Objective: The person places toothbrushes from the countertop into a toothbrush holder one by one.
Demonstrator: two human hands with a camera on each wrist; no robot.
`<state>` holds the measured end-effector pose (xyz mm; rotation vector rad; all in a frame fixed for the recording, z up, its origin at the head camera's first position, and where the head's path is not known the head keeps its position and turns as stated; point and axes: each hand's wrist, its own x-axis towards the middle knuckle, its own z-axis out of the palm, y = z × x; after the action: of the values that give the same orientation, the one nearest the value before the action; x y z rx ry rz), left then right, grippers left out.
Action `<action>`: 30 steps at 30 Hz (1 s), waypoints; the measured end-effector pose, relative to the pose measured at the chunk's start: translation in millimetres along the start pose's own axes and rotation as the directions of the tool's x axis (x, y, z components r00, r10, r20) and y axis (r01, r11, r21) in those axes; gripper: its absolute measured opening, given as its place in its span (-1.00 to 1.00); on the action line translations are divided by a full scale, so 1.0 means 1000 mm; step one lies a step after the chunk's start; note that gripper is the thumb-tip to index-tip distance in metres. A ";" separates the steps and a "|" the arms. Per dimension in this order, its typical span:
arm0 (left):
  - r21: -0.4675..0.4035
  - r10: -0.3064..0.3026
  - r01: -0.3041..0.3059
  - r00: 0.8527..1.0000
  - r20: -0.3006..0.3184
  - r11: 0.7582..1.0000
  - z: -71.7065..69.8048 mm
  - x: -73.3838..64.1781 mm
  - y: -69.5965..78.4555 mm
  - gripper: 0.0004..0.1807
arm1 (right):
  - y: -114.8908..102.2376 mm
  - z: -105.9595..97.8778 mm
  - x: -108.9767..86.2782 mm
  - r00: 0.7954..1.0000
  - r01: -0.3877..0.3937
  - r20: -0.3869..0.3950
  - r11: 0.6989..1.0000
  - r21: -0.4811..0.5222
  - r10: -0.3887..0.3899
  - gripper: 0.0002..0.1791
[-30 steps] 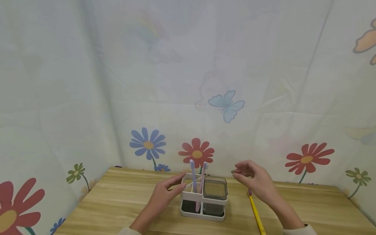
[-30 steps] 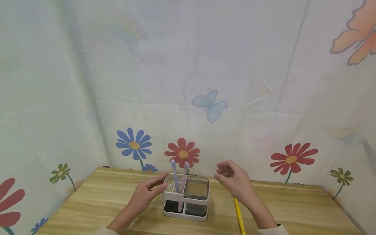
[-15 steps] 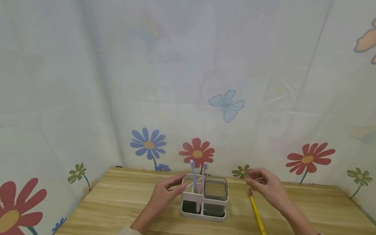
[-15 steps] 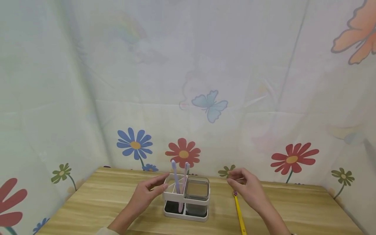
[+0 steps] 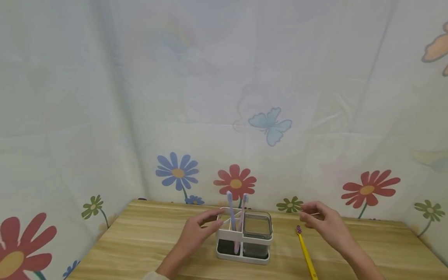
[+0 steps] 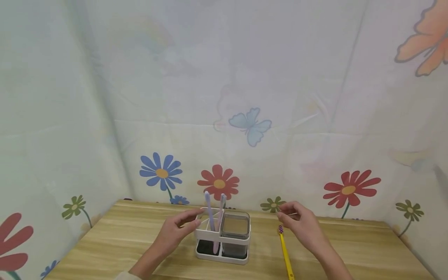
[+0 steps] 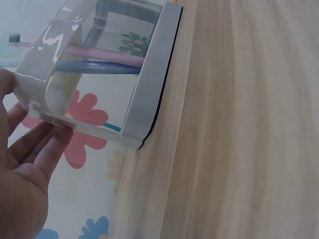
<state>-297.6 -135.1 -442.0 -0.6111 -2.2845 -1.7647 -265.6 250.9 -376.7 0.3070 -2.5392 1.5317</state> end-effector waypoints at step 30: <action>-0.086 -0.033 0.026 0.996 -0.079 0.996 0.007 -0.003 0.006 -0.65 | 0.045 -0.002 -0.001 0.986 -0.149 0.068 0.988 -0.047 0.152 -0.66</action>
<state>-292.1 -127.7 -439.9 -0.5136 -2.1862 -1.8731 -275.9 273.3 -414.9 0.1707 -2.7021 1.5413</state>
